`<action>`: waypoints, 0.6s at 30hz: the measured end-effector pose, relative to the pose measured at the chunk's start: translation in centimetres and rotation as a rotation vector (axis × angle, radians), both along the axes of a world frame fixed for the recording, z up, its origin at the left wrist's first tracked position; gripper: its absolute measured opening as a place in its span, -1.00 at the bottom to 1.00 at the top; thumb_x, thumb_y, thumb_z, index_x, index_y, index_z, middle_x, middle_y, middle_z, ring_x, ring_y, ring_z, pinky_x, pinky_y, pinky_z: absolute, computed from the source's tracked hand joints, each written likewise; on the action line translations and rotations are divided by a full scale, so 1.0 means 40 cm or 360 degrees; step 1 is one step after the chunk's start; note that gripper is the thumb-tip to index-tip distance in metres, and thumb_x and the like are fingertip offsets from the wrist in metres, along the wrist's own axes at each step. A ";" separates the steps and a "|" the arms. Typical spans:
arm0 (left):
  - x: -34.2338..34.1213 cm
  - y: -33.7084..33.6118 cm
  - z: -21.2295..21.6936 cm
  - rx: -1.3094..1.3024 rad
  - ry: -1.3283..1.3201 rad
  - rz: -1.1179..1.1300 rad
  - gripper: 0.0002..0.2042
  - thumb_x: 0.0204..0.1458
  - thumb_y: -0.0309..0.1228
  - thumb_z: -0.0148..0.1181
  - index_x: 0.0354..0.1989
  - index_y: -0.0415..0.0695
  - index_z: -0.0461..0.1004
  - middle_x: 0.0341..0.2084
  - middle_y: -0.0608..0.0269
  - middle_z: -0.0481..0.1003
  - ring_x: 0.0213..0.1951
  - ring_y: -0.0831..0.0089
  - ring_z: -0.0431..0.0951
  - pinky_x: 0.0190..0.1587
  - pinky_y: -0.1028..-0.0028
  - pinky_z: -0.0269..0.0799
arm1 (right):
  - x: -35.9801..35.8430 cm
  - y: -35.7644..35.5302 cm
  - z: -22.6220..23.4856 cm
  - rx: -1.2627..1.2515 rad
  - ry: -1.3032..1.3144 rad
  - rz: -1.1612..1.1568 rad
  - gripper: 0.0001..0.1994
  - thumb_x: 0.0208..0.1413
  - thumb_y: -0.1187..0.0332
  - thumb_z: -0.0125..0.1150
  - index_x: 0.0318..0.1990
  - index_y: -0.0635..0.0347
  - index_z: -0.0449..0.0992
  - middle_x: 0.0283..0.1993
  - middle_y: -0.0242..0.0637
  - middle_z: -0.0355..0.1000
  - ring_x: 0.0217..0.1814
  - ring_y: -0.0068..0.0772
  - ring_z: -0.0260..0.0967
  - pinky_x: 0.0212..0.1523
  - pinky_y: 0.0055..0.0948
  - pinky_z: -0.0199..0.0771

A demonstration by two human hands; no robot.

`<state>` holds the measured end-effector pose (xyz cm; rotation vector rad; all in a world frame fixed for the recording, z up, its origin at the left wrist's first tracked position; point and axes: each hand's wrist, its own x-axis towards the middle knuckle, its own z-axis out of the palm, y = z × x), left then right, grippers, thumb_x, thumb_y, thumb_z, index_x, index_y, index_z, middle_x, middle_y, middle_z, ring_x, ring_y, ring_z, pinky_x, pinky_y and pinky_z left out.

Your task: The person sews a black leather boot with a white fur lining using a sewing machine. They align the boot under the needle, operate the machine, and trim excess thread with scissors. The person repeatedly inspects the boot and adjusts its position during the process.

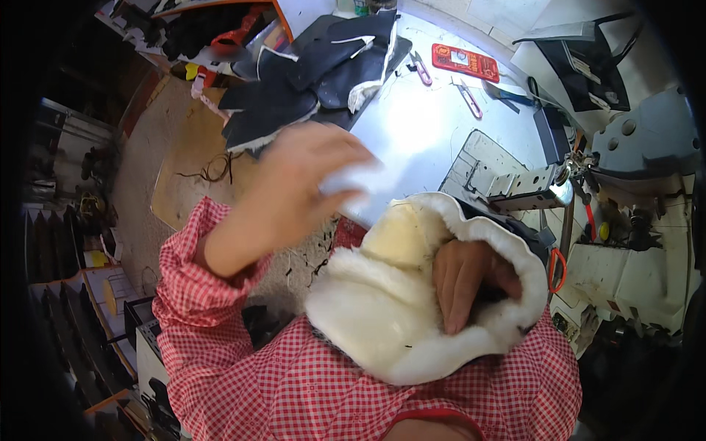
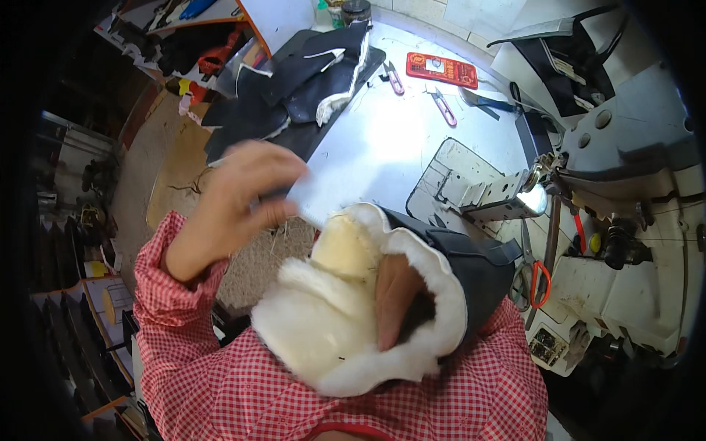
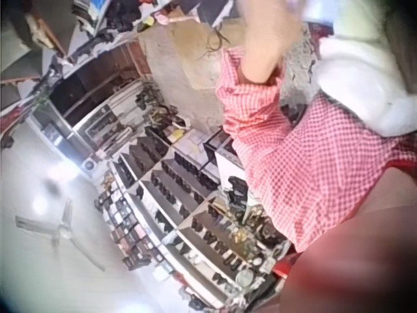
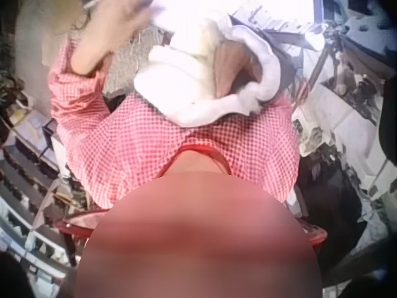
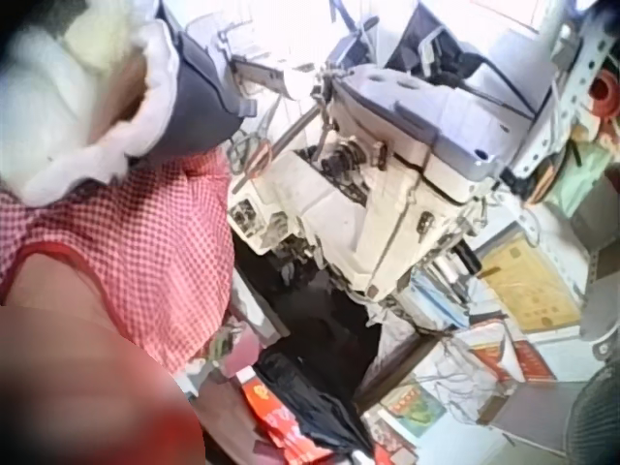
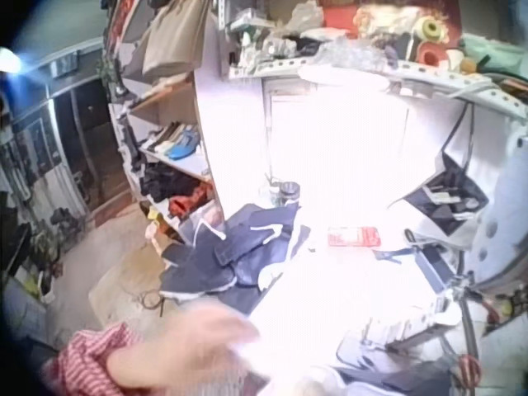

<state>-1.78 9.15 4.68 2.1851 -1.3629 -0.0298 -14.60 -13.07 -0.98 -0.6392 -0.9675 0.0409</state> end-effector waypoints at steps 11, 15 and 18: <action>-0.125 -0.111 -0.083 -0.0110 -0.0230 -0.0595 -0.82 -0.20 -0.41 0.12 -0.36 -0.09 0.48 -0.41 0.32 0.34 -0.30 0.34 0.39 -0.40 0.47 0.38 | -0.091 -0.022 -0.002 -0.0251 0.0345 -0.0440 -0.38 0.23 0.00 -0.06 -0.03 0.62 0.27 -0.40 0.06 0.48 -0.51 -0.24 0.46 -0.52 -0.43 0.46; -0.140 -0.120 -0.090 -0.0161 -0.0249 -0.0478 -0.84 -0.19 -0.38 0.11 -0.39 -0.07 0.46 -0.43 0.35 0.33 -0.28 0.35 0.40 -0.42 0.47 0.41 | -0.097 -0.029 -0.003 -0.0305 0.0397 -0.0455 -0.40 0.24 0.01 -0.08 -0.03 0.60 0.28 -0.35 0.06 0.47 -0.46 -0.23 0.46 -0.46 -0.42 0.46; -0.134 -0.113 -0.089 -0.0209 -0.0032 -0.0331 -0.89 -0.15 -0.41 0.14 -0.42 -0.08 0.41 -0.45 0.30 0.31 -0.30 0.30 0.40 -0.42 0.39 0.37 | -0.103 -0.033 -0.009 -0.0336 0.0447 -0.0472 -0.42 0.24 0.02 -0.10 -0.03 0.59 0.29 -0.32 0.06 0.47 -0.41 -0.23 0.45 -0.41 -0.41 0.45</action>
